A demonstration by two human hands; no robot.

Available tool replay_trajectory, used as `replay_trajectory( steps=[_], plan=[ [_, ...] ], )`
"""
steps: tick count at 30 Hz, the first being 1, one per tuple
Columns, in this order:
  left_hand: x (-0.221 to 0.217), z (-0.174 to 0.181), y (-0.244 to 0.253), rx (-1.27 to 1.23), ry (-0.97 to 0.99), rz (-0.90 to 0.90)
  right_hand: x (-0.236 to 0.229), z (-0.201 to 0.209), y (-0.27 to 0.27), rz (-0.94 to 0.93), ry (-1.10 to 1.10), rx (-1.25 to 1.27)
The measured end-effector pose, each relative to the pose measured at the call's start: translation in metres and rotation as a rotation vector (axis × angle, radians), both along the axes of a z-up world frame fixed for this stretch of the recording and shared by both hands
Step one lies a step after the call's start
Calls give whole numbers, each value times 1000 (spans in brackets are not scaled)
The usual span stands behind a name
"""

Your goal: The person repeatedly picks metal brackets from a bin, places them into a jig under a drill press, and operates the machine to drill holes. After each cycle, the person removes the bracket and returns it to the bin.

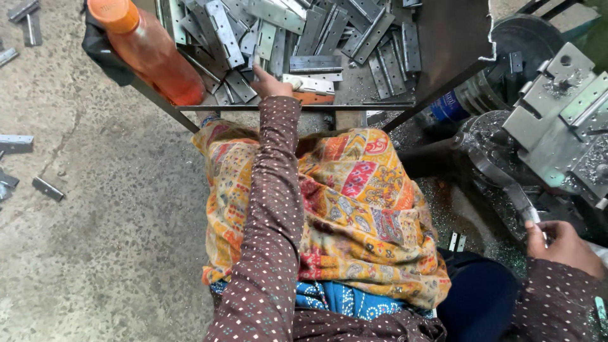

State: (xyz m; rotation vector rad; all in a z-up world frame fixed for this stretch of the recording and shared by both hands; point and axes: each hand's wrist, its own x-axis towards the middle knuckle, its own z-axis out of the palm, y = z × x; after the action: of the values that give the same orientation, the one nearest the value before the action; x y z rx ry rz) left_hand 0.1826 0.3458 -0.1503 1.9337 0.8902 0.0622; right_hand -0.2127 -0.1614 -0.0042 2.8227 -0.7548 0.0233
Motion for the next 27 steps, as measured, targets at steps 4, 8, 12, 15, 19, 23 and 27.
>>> replay_trajectory(
  steps=[4,8,12,15,19,23,27],
  plan=[
    [2,-20,-29,-85,-337,-178,3,0,3,-61,22,30],
    [-19,-8,-65,259,-509,-398,8,0,8,-78,84,18],
    [-52,21,-70,375,-392,-686,33,4,14,-30,83,395],
    [-77,50,-72,500,-461,-748,44,12,18,-115,479,416],
    [-115,106,-93,558,-705,-744,56,22,24,-189,379,619],
    [-159,160,-144,498,-963,-847,52,13,29,-337,313,730],
    [-205,181,-218,551,-1274,-1157,48,-3,24,-14,271,451]
  ],
)
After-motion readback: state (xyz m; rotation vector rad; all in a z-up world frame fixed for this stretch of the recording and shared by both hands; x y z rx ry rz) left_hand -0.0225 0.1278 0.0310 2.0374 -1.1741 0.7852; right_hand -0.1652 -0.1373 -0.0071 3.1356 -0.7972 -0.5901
